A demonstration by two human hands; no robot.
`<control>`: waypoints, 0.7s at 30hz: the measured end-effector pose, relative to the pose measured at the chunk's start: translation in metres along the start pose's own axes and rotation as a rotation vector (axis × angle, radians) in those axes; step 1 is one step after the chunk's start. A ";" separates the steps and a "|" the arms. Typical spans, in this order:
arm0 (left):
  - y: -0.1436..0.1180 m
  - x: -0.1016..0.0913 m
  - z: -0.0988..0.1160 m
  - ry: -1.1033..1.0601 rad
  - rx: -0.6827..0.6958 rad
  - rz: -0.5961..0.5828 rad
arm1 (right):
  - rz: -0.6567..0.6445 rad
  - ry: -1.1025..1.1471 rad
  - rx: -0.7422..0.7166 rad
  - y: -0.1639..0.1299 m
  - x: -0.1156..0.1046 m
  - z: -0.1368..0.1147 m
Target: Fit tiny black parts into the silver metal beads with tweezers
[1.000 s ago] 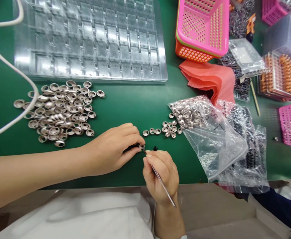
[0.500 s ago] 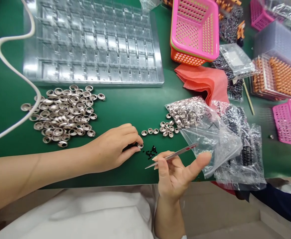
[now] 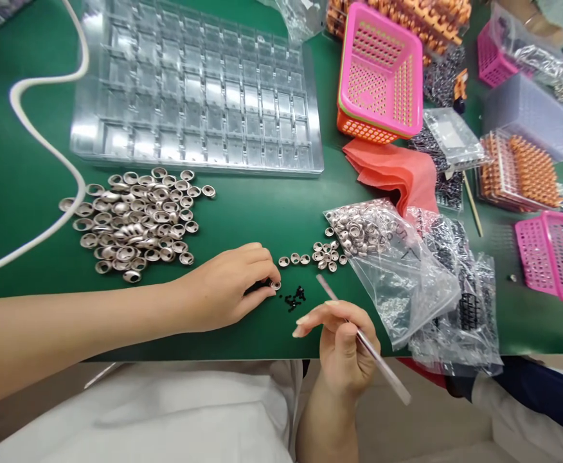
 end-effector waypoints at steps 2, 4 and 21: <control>0.000 -0.001 0.001 0.002 -0.009 -0.009 | 0.006 -0.090 -0.063 0.002 0.002 -0.002; 0.001 -0.001 0.002 0.006 -0.018 -0.017 | 0.016 -0.195 -0.134 0.005 0.005 -0.005; 0.000 -0.001 0.003 0.007 0.000 0.015 | 0.070 -0.618 -0.145 -0.008 0.030 0.011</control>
Point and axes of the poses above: each hand's wrist, its own y-axis towards the middle knuckle, its own x-axis out of the palm, z = x × y, the point moved 3 cm from there along y, towards the middle knuckle, and after that the axes turned 1 degree about z, right-handed, at the moved point
